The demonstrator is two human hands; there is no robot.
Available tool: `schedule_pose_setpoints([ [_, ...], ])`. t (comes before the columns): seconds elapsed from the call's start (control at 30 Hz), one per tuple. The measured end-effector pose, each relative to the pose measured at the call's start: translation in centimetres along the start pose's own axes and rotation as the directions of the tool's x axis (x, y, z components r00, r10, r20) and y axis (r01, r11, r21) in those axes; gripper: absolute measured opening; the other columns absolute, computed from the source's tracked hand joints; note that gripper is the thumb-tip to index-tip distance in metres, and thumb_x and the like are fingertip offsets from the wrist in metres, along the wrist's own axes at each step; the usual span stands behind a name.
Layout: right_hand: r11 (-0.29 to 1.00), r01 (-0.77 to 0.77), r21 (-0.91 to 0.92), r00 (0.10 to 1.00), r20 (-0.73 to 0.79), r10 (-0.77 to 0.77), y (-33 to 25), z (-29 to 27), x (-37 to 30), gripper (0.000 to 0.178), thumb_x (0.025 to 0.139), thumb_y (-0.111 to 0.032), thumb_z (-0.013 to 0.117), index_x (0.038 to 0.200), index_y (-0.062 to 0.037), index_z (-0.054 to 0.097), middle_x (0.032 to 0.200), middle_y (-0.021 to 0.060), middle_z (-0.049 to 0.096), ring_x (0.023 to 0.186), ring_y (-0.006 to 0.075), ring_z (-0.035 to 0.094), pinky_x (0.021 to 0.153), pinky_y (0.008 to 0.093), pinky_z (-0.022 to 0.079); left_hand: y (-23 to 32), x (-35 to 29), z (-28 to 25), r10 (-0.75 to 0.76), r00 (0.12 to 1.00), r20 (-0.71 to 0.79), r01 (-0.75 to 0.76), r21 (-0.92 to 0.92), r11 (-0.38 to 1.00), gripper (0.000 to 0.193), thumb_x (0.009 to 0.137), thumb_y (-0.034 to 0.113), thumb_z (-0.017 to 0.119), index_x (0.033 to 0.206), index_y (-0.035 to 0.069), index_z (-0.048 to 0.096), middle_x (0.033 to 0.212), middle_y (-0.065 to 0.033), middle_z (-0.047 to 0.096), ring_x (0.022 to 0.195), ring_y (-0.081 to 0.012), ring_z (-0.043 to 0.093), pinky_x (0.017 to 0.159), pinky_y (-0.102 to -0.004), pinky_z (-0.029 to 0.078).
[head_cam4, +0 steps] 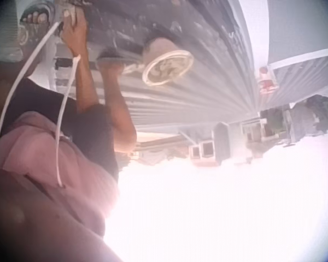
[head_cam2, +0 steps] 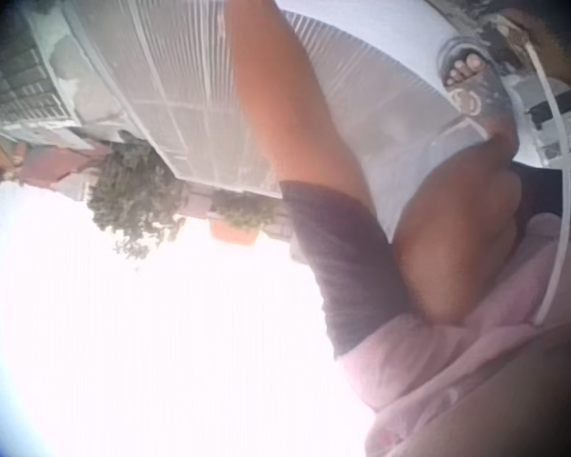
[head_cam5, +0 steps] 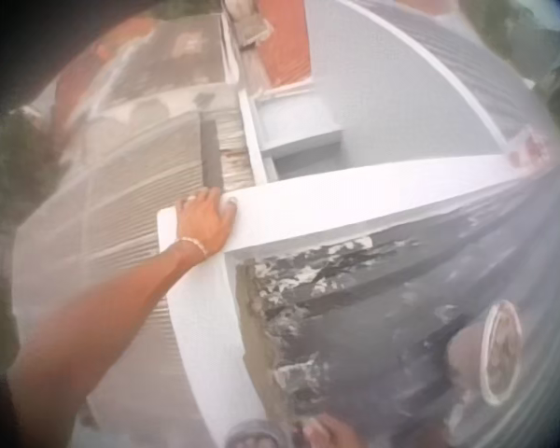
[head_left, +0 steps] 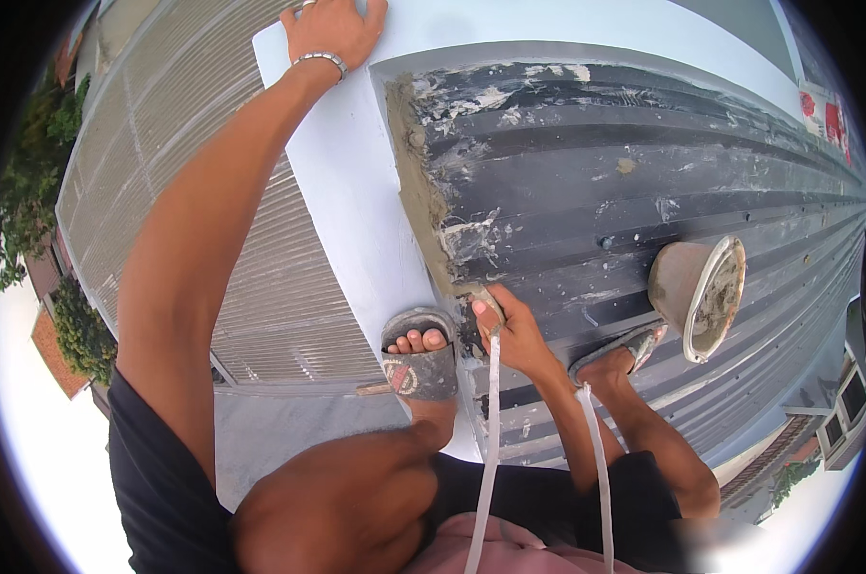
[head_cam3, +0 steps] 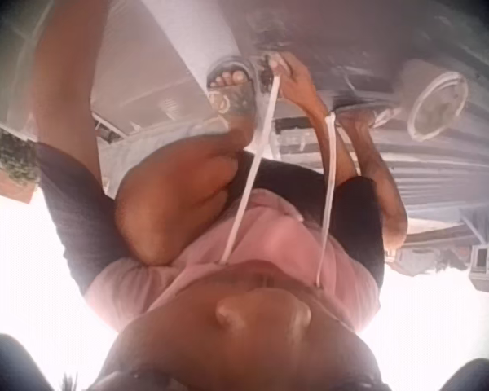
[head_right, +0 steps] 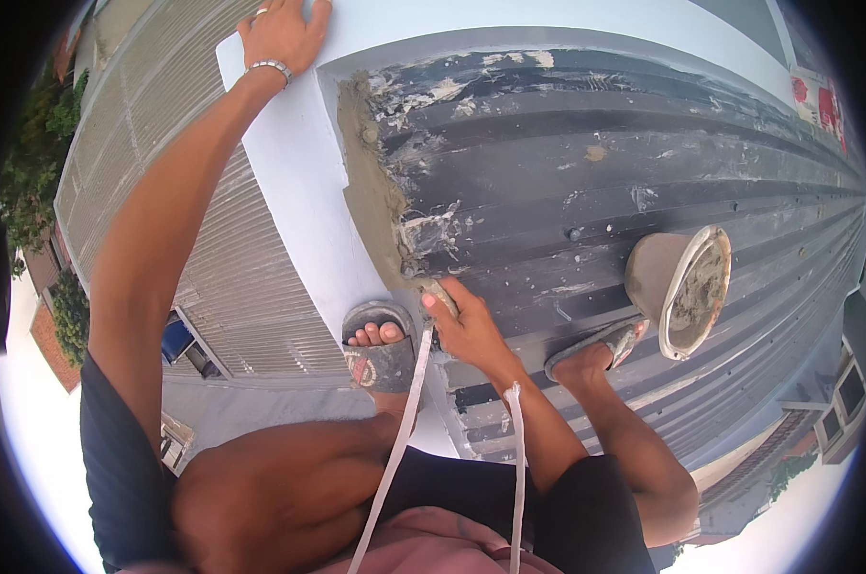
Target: The person applies cement to a corrugated metal roof using a trowel and a bucket. They scoop cement from the bucket and spread it along the roof edge, smoothing the surface repeatedly.
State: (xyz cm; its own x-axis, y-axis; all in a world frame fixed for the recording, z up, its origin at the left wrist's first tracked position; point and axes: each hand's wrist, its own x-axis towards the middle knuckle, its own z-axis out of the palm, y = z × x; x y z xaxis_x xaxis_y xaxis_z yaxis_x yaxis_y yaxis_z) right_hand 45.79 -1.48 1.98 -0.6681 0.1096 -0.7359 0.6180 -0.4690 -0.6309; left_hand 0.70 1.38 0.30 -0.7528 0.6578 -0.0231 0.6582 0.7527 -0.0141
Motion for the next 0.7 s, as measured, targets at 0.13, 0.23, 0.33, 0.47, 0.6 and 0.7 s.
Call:
schedule_pose_setpoints([
  [0.13,0.999,-0.018,0.030,1.000,-0.017,0.018,0.8,-2.0,-3.7,0.037,0.111,-0.035,0.056,0.125,-0.0013,0.061,0.067,0.0003,0.056,0.055,0.0086,0.054,0.050,0.0270,0.043,-0.9,-1.4,0.4,0.035,0.999,0.000,-0.035,-0.009,0.999,0.060,0.103,0.047,0.052,0.150,0.009,0.051,0.161,-0.0202,0.041,0.149,-0.0381,0.038,0.123,-0.0622,0.024],
  [0.23,0.988,0.084,0.129,0.996,-0.032,-0.080,-1.6,-2.0,-2.4,0.039,0.112,-0.037,0.052,0.128,-0.0027,0.059,0.071,0.0023,0.056,0.055,0.0091,0.053,0.051,0.0275,0.044,-2.4,-2.9,0.7,0.088,0.979,-0.182,-0.086,0.020,0.996,0.060,0.105,0.050,0.045,0.155,0.016,0.049,0.165,-0.0161,0.040,0.156,-0.0357,0.032,0.125,-0.0642,0.017],
  [0.33,0.997,0.014,0.078,0.993,-0.118,-0.005,-5.7,-1.0,0.8,0.033,0.113,-0.037,0.048,0.122,-0.0066,0.058,0.071,0.0027,0.054,0.054,0.0096,0.052,0.049,0.0285,0.044,-3.6,-5.1,1.1,0.094,0.974,-0.207,-0.090,0.030,0.995,0.060,0.107,0.050,0.041,0.160,0.022,0.041,0.169,-0.0128,0.034,0.160,-0.0337,0.024,0.126,-0.0661,0.012],
  [0.47,0.996,0.025,0.088,0.998,-0.056,-0.020,-8.2,0.2,4.4,0.034,0.112,-0.040,0.048,0.113,-0.0072,0.057,0.068,0.0009,0.051,0.055,0.0087,0.049,0.048,0.0286,0.042,-2.7,-9.2,0.6,0.044,0.982,-0.184,-0.049,-0.026,0.998,0.058,0.108,0.046,0.039,0.162,0.022,0.038,0.171,-0.0117,0.032,0.160,-0.0330,0.022,0.127,-0.0664,0.013],
  [0.6,0.958,0.266,-0.110,0.954,-0.111,-0.277,-6.7,1.9,7.5,0.041,0.111,-0.043,0.048,0.111,-0.0039,0.059,0.072,0.0085,0.057,0.066,0.0188,0.056,0.062,0.0379,0.045,-1.5,-11.3,0.8,0.020,0.991,-0.129,-0.027,-0.053,0.998,0.051,0.109,0.038,0.039,0.155,0.017,0.045,0.168,-0.0117,0.036,0.160,-0.0315,0.024,0.127,-0.0641,0.014],
  [0.7,0.960,0.230,-0.157,0.960,-0.125,-0.251,-7.1,2.5,7.9,0.046,0.110,-0.046,0.048,0.117,-0.0010,0.060,0.082,0.0231,0.068,0.083,0.0394,0.068,0.080,0.0517,0.050,-1.7,-11.7,0.4,0.000,0.991,-0.134,-0.012,-0.090,0.996,0.048,0.109,0.032,0.039,0.153,0.016,0.047,0.168,-0.0118,0.036,0.160,-0.0310,0.025,0.127,-0.0632,0.013],
])
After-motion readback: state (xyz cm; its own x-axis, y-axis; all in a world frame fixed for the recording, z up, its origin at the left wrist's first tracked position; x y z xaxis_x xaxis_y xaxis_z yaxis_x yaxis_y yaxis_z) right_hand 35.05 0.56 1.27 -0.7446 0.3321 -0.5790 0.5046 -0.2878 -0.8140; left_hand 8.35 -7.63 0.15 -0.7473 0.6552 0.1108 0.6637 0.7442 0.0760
